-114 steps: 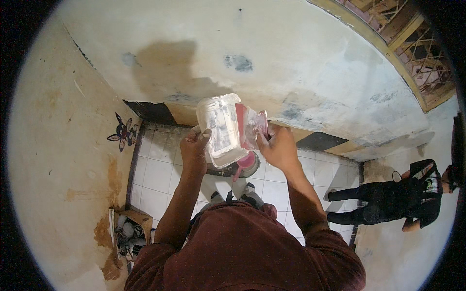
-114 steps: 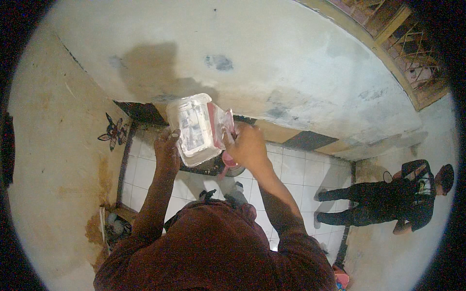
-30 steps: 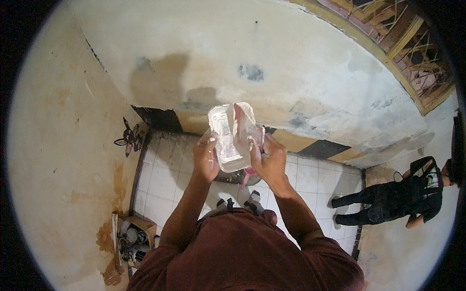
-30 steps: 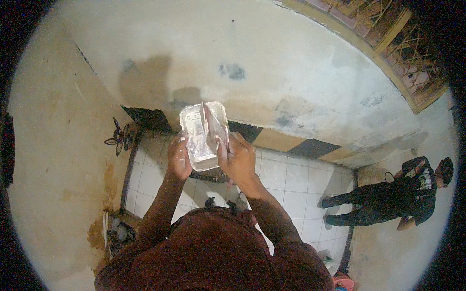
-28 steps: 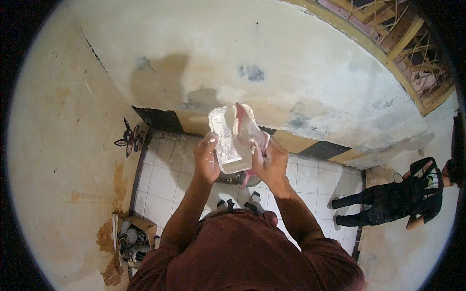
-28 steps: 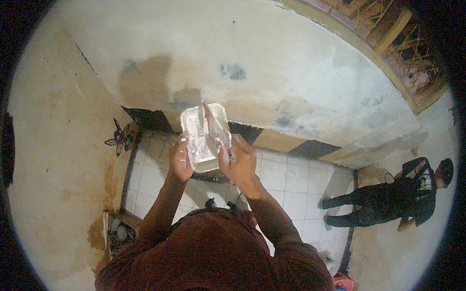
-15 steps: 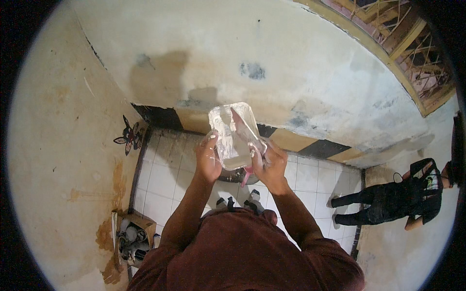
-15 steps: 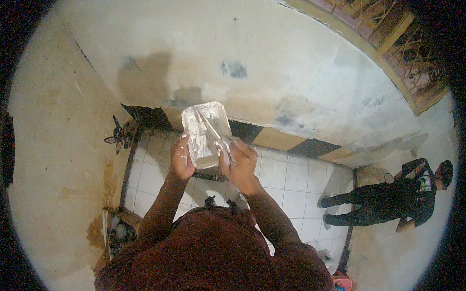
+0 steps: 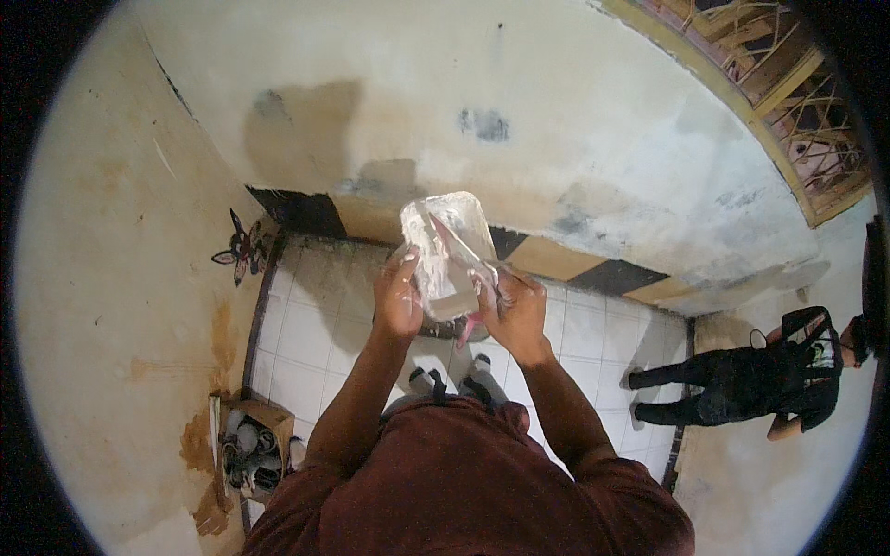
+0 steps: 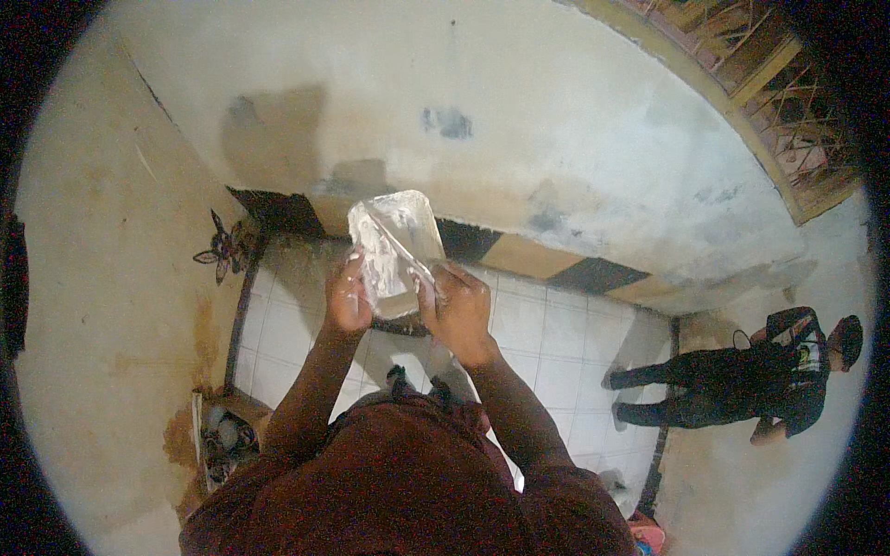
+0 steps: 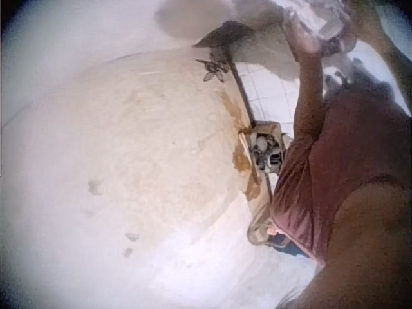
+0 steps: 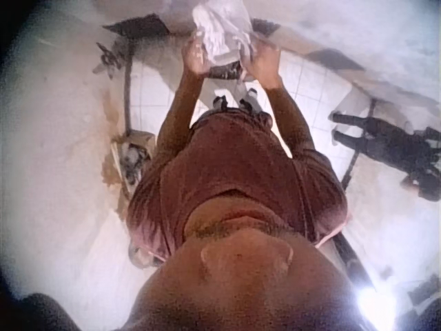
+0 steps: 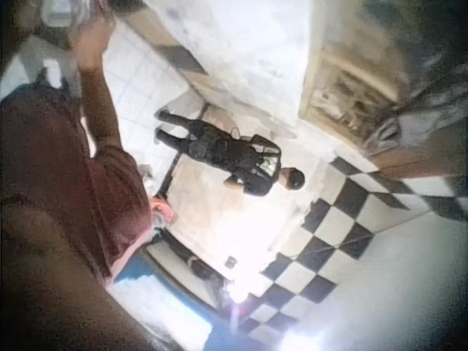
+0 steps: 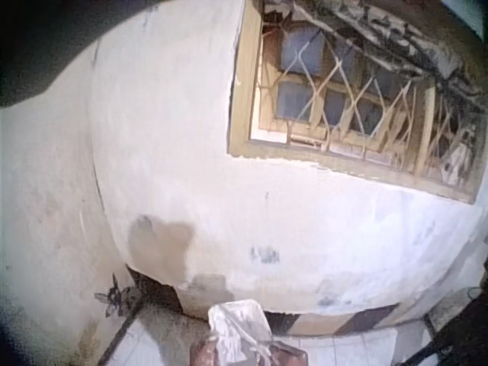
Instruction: The person applies a white plaster or filler substance to holes and cracks in a wall using a putty knife and a plastic container, smoothing the material over the surface.
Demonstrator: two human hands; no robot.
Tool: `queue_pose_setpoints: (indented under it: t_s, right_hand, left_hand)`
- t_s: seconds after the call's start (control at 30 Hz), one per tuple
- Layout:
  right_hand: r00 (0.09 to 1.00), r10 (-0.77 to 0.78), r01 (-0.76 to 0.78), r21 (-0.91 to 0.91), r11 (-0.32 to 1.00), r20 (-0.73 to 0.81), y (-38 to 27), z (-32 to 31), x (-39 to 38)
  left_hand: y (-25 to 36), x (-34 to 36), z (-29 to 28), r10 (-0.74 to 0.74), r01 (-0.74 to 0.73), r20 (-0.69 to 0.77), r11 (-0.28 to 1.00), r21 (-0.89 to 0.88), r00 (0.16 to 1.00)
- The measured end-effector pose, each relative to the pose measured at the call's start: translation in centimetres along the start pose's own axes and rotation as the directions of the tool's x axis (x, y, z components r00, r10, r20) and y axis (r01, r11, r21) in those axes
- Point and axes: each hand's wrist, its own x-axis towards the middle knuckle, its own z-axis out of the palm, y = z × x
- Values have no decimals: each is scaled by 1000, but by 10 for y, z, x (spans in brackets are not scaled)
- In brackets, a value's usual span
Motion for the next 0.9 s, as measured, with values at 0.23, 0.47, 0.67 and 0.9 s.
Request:
queue_pose_setpoints:
  t_s: [0.23,0.47,0.67,0.9]
  right_hand:
    - [998,64,-64,24,998,0,19,-1,0]
    - [981,170,-171,-1,985,92,52,5,-16]
    - [974,191,-198,47,979,120,74,17,-22]
    - [930,322,-316,-62,947,177,64,37,-12]
  left_hand:
    - [-20,0,-8,222,-210,-28,952,221,975]
    - [-44,16,-22,150,-105,-281,980,169,948]
    - [-54,15,-45,149,-93,-359,981,169,921]
    - [-33,13,-47,163,-41,-391,952,302,906]
